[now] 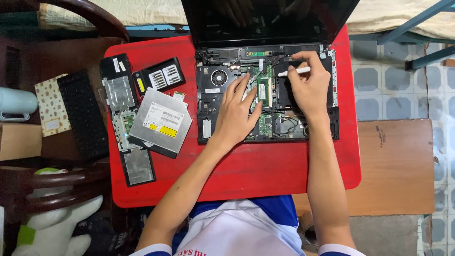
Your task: Disassembling a laptop to service the cooling system and RAM, involving unscrewing parts and applying thermal paste.
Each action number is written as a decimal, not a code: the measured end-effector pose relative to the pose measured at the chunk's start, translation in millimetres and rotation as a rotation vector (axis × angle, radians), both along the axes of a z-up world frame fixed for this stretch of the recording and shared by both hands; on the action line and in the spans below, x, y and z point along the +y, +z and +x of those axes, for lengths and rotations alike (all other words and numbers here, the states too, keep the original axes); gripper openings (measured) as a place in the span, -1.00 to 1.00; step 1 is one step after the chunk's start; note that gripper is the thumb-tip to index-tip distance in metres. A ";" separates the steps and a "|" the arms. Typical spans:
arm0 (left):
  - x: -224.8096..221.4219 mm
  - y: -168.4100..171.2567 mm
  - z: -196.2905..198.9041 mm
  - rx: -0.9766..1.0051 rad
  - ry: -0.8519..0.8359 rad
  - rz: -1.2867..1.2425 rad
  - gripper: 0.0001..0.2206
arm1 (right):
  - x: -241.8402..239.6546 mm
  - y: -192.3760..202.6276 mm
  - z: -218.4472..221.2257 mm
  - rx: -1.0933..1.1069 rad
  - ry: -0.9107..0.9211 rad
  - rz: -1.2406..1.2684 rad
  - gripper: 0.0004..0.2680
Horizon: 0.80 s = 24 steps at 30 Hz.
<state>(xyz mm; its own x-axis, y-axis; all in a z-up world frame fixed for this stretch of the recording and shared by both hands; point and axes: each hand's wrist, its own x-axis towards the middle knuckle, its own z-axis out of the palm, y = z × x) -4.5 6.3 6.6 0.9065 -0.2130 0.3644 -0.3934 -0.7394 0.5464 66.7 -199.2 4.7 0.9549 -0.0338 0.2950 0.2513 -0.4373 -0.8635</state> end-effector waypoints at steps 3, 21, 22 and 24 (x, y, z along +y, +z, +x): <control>-0.4 -1.0 -0.3 0.009 -0.001 0.000 -0.65 | -0.1 -0.7 -0.9 0.005 0.002 0.003 -0.85; 3.1 -4.5 0.8 -0.049 -0.051 0.055 -0.69 | 2.6 10.0 -3.7 -0.001 0.038 -0.033 -0.80; 4.3 -1.9 0.7 -0.032 -0.072 0.056 -0.70 | 6.3 19.1 -6.7 0.050 0.029 -0.053 -0.81; 5.4 0.5 0.3 -0.014 -0.092 0.056 -0.72 | 10.1 28.4 -10.2 0.104 0.022 -0.074 -0.83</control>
<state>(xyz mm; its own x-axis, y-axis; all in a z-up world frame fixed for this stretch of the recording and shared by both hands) -4.2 11.7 7.1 0.8771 -0.3159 0.3617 -0.4684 -0.7289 0.4992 56.5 -189.1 33.1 0.9807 0.0053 0.1953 0.1721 -0.4966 -0.8508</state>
